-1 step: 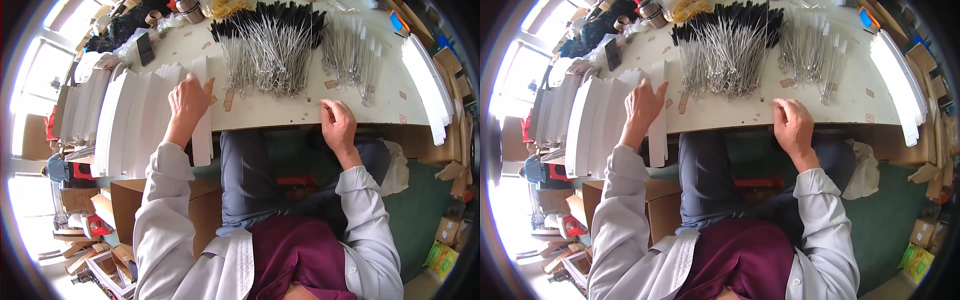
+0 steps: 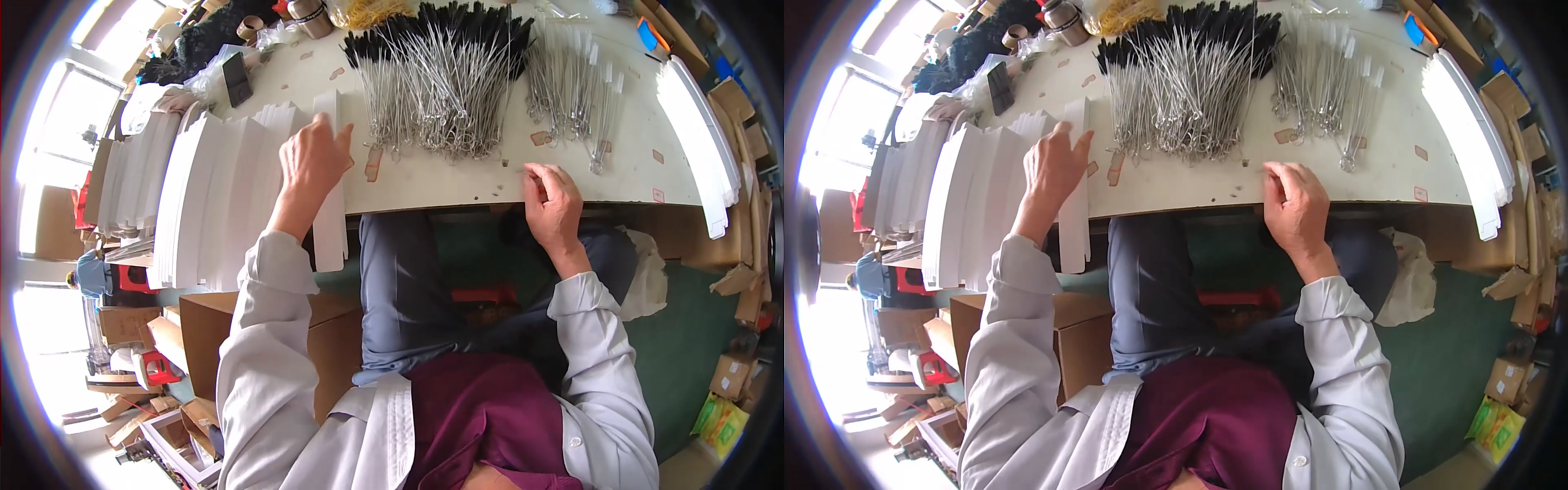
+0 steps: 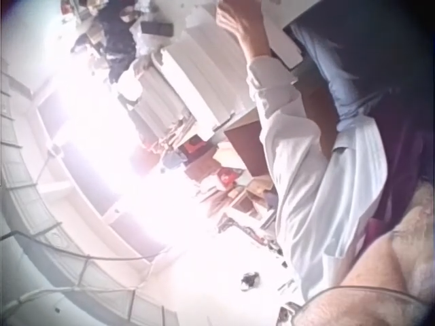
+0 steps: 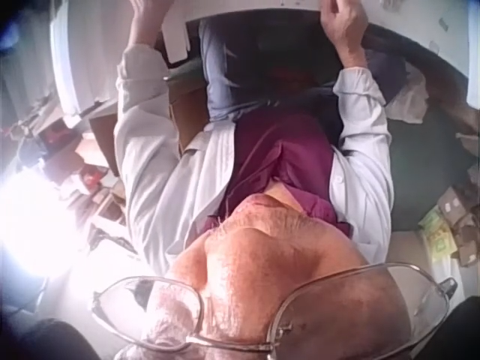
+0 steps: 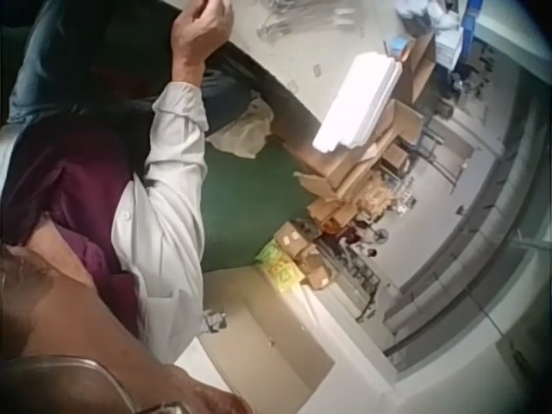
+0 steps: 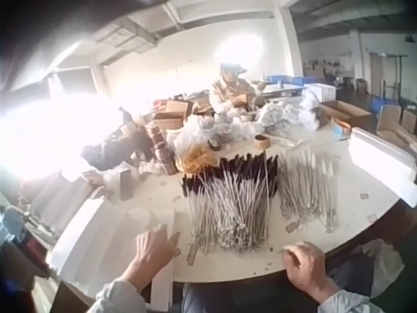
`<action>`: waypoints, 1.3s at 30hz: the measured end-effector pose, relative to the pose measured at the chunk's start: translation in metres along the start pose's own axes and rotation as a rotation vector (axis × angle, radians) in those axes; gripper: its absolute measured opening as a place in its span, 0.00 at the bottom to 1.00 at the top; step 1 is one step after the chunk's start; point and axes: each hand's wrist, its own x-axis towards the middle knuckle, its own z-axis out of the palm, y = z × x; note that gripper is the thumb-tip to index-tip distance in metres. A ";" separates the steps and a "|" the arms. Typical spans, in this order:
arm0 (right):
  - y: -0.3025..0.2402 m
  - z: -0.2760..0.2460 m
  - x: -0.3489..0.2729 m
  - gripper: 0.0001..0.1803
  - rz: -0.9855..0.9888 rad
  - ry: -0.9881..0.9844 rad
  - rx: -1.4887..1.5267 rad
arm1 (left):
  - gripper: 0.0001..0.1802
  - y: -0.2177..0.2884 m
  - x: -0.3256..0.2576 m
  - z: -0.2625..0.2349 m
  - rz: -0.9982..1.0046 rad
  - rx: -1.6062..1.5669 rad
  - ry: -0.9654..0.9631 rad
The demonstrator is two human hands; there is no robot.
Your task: Assembling white cardboard sleeves and inserting wire brushes into them at a workbench.
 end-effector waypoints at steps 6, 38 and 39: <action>0.001 0.003 0.000 0.07 0.018 -0.007 -0.024 | 0.18 0.021 0.029 0.026 0.163 -0.290 -0.171; -0.091 0.143 0.098 0.28 -0.535 -0.587 -0.297 | 0.08 0.029 0.015 -0.056 0.233 -1.533 0.070; -0.090 0.143 0.097 0.28 -0.562 -0.493 -0.313 | 0.08 0.029 0.010 -0.062 0.244 -1.573 0.095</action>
